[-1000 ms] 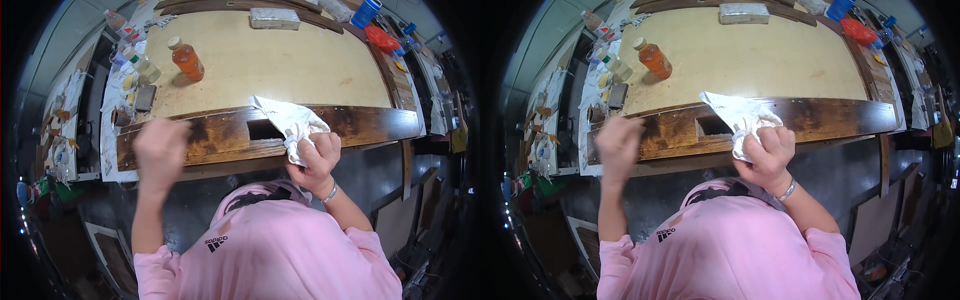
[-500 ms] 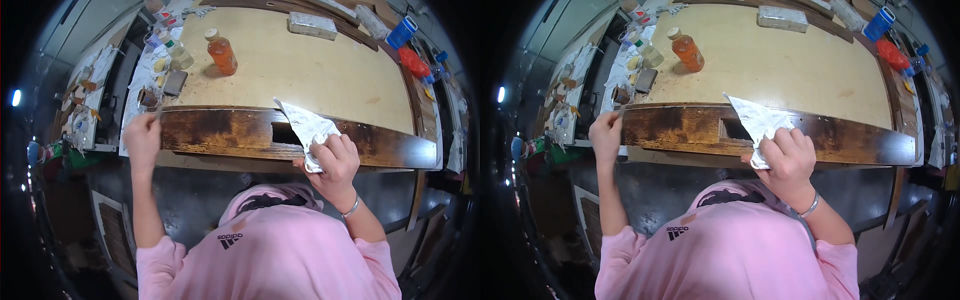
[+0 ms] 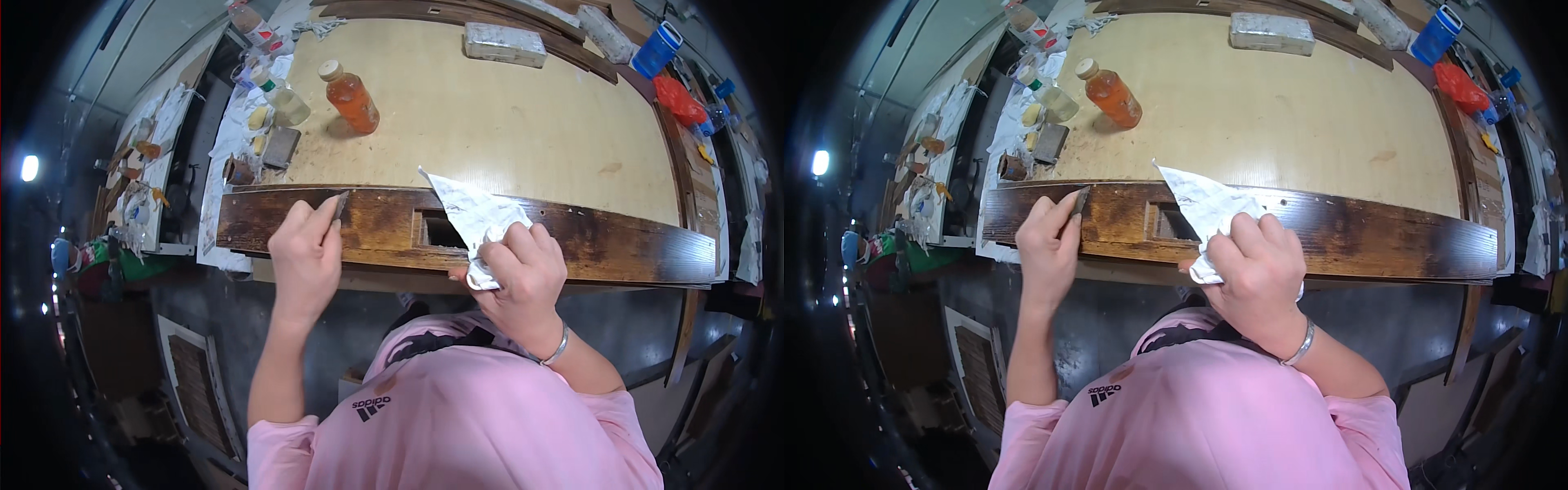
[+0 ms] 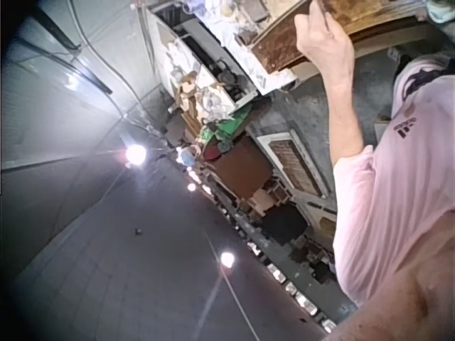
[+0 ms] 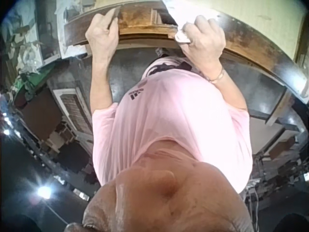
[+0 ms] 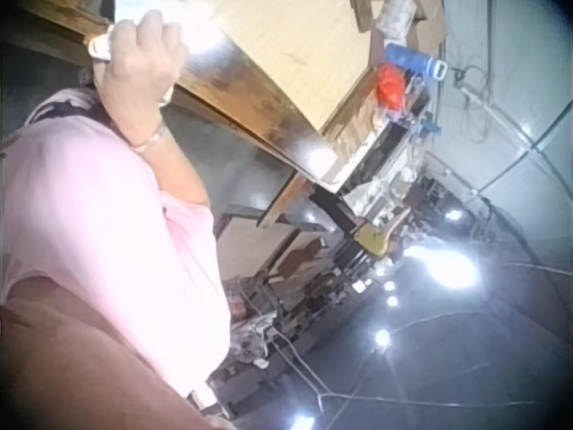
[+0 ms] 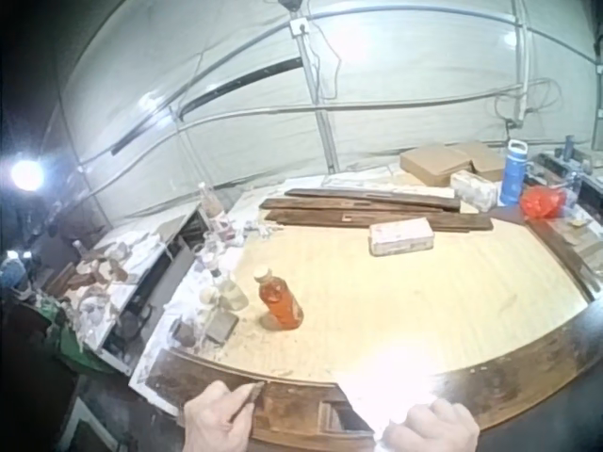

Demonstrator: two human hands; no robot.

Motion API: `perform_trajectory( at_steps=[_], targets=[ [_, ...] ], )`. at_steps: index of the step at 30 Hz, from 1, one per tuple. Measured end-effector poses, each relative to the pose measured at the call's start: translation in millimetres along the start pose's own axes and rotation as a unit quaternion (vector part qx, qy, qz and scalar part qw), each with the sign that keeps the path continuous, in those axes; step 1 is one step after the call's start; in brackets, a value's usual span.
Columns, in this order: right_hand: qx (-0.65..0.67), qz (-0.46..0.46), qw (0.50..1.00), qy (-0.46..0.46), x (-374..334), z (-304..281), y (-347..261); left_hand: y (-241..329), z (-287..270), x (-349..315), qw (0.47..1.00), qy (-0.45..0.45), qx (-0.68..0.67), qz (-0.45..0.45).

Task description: The person applies a liquid finish to a wooden furniture component using a cloth, then uses a small tool to apply finish to recessed holes and edges.

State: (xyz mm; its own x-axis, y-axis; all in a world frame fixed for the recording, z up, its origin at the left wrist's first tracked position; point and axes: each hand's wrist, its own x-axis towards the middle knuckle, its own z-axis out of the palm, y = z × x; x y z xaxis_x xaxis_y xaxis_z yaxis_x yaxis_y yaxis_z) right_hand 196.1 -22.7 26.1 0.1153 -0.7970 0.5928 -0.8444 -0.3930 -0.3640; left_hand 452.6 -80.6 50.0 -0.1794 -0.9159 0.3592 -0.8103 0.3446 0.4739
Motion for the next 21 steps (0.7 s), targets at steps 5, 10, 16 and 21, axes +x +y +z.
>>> perform_trajectory(
  at_steps=[5, 10, 16, 21],
  targets=[
    [-0.016, -0.004, 1.000, 0.009, 3.5, 4.9, -3.7, -63.3, -30.2, 7.7, 0.992, 0.039, 0.101, -0.067],
    [-0.029, -0.016, 0.999, 0.007, -0.5, 3.7, 4.9, -1.6, 0.9, 19.6, 0.999, -0.032, -0.012, 0.010],
    [-0.028, -0.029, 0.999, 0.005, -0.5, 5.0, 2.0, -1.6, 5.1, 17.5, 0.999, -0.001, 0.045, 0.010],
    [-0.030, -0.027, 0.999, 0.011, -1.8, 4.7, 8.4, -36.7, -8.3, 27.2, 1.000, 0.010, 0.017, -0.023]
  ],
)
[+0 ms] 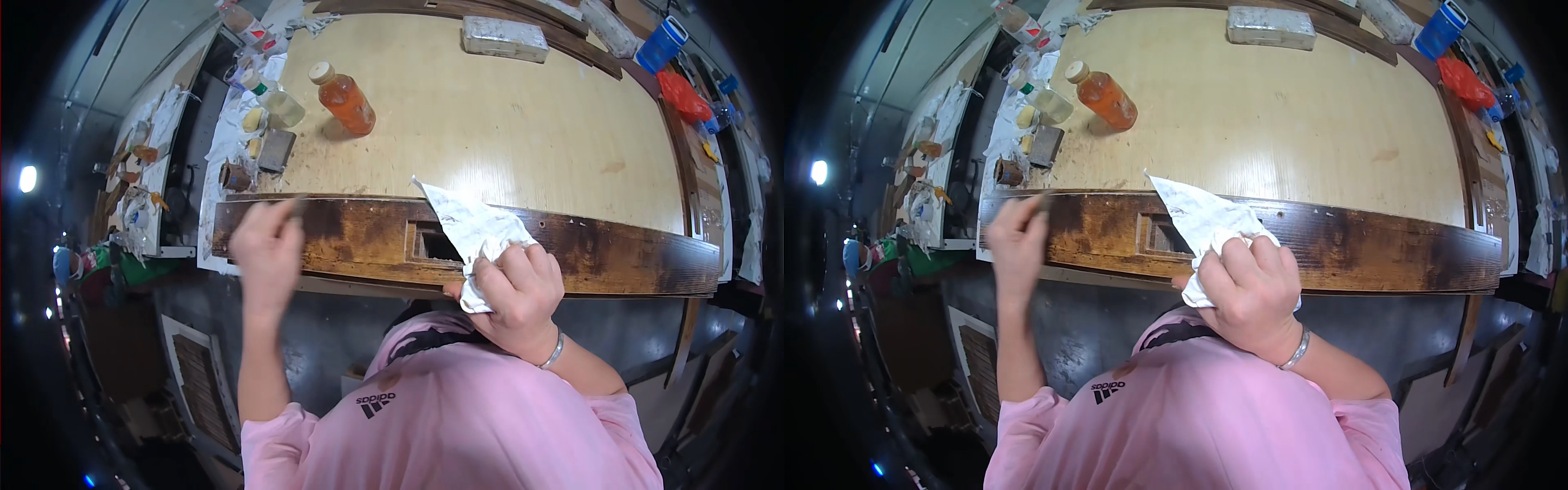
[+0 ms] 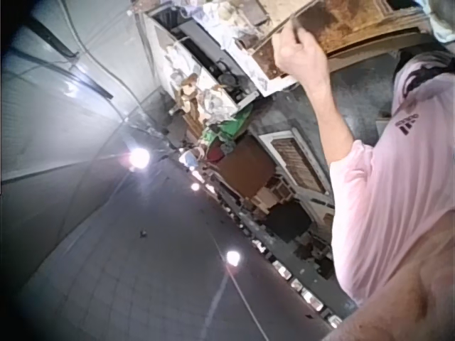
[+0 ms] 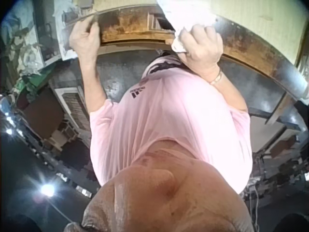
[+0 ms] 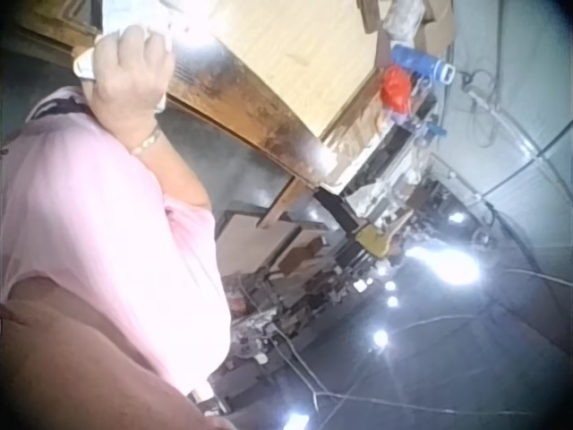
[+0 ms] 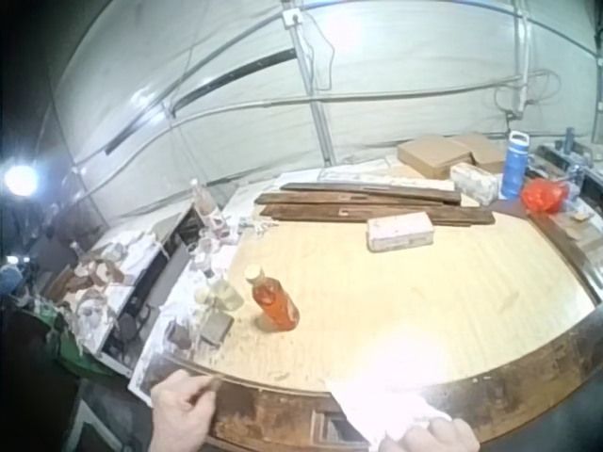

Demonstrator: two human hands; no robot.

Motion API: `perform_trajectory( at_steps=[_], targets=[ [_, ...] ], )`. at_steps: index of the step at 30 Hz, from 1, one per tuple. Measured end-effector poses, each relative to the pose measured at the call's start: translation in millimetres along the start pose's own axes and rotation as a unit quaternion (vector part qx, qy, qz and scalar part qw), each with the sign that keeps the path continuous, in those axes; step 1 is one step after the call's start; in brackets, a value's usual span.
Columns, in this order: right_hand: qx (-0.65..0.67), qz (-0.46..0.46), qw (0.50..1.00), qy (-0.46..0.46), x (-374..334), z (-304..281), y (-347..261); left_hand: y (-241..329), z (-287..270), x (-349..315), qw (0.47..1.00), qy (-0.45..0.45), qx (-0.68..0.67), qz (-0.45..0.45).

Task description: The person applies a liquid finish to a wooden furniture component using a cloth, then uses a small tool to apply finish to recessed holes and edges.

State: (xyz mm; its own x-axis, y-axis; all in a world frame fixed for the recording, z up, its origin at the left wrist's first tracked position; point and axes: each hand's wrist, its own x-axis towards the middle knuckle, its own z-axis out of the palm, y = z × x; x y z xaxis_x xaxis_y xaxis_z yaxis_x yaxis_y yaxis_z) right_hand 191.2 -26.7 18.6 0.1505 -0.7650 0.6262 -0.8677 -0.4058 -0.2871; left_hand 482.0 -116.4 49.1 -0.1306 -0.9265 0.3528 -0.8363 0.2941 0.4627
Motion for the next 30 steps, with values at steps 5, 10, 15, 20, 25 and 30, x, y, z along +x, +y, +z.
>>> perform_trajectory(
  at_steps=[5, 10, 15, 20, 25, 30],
  targets=[
    [0.011, -0.002, 1.000, -0.016, 1.1, -0.9, -6.6, -13.3, -0.7, -8.6, 0.993, 0.064, 0.099, 0.032],
    [0.008, 0.003, 1.000, -0.014, -0.3, -3.2, -0.5, -25.4, -6.9, 7.6, 0.997, 0.014, 0.080, 0.012],
    [0.015, -0.002, 1.000, -0.009, 0.7, -0.6, -5.0, -12.9, -8.8, -8.7, 0.996, -0.014, 0.083, -0.010],
    [0.010, -0.002, 1.000, -0.008, 0.3, -1.8, -4.6, -58.4, -31.5, 12.3, 0.996, 0.030, 0.039, -0.073],
    [0.010, 0.001, 1.000, -0.011, 0.0, -0.5, -2.4, -17.9, -14.5, 0.4, 0.997, -0.037, 0.071, -0.020],
    [0.008, -0.001, 1.000, -0.010, 0.8, 0.4, -5.4, -34.2, -21.6, 3.7, 0.994, 0.004, 0.093, -0.052]
  ],
)
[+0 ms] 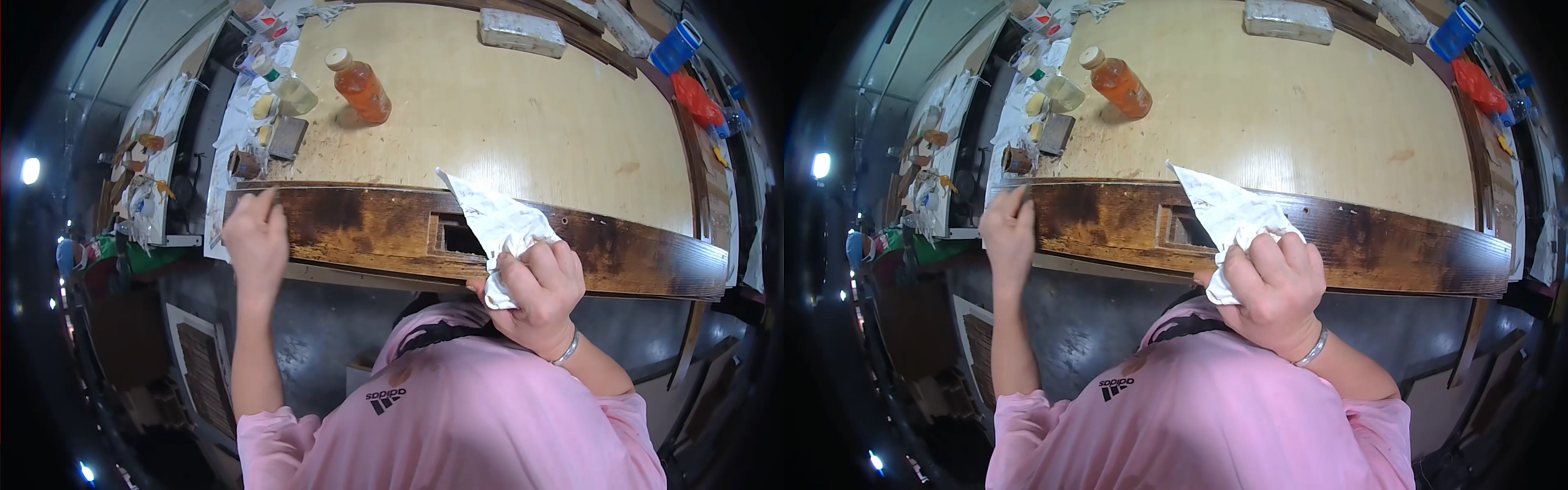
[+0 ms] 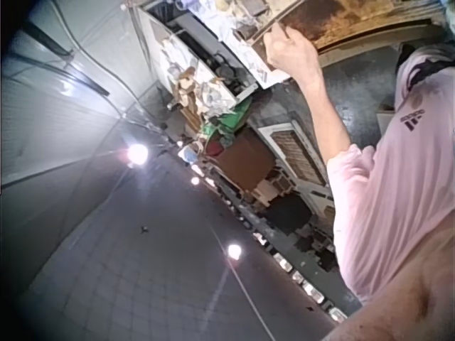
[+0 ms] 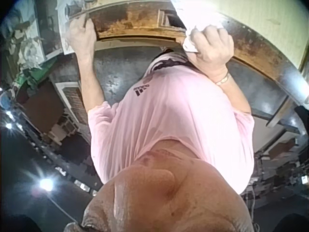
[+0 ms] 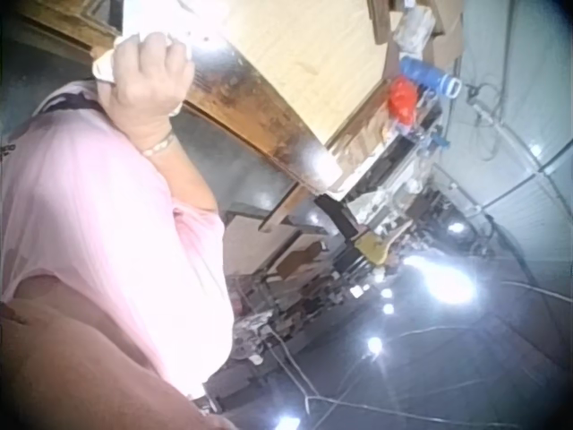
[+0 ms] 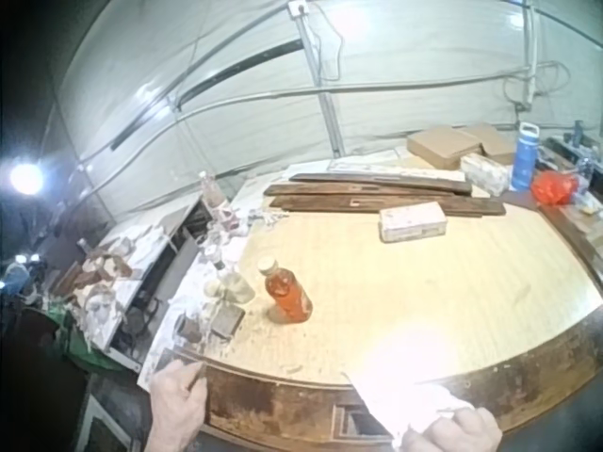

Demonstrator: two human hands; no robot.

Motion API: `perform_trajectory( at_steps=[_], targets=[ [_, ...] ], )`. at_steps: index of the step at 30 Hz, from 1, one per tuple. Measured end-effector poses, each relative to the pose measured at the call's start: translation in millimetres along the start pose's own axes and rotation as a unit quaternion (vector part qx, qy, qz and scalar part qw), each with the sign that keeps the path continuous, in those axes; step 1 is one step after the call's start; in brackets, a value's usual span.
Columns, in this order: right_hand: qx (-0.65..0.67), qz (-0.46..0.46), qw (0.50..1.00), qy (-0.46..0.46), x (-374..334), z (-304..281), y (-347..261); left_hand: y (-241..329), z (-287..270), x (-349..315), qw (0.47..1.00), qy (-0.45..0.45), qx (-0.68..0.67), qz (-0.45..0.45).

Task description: The person applies a liquid finish to a wooden furniture component using a cloth, then uses a small tool to apply finish to recessed holes and edges.

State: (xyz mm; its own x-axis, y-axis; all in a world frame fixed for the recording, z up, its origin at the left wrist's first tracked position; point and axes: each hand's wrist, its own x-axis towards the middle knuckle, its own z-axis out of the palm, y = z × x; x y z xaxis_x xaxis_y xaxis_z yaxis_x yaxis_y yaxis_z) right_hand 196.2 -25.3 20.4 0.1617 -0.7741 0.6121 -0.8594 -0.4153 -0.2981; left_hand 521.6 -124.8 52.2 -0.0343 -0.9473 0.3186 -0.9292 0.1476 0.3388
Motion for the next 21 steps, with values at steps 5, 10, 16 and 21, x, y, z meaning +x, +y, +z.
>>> perform_trajectory(
  at_steps=[5, 10, 16, 21],
  targets=[
    [0.005, 0.004, 1.000, -0.003, -0.4, -2.2, -0.8, -5.0, -3.0, -4.0, 0.999, 0.007, -0.010, -0.046],
    [-0.002, 0.004, 1.000, -0.001, -0.5, -1.2, 0.6, 71.8, 34.2, -14.7, 0.990, 0.016, -0.054, 0.128],
    [0.000, -0.022, 0.999, 0.039, -2.0, 2.2, 2.2, 53.2, 18.8, 1.8, 0.995, 0.005, -0.037, 0.090],
    [0.052, -0.032, 0.996, 0.060, -3.7, -2.8, 1.5, 132.8, 48.5, -21.5, 0.959, -0.076, -0.186, 0.202]
  ],
)
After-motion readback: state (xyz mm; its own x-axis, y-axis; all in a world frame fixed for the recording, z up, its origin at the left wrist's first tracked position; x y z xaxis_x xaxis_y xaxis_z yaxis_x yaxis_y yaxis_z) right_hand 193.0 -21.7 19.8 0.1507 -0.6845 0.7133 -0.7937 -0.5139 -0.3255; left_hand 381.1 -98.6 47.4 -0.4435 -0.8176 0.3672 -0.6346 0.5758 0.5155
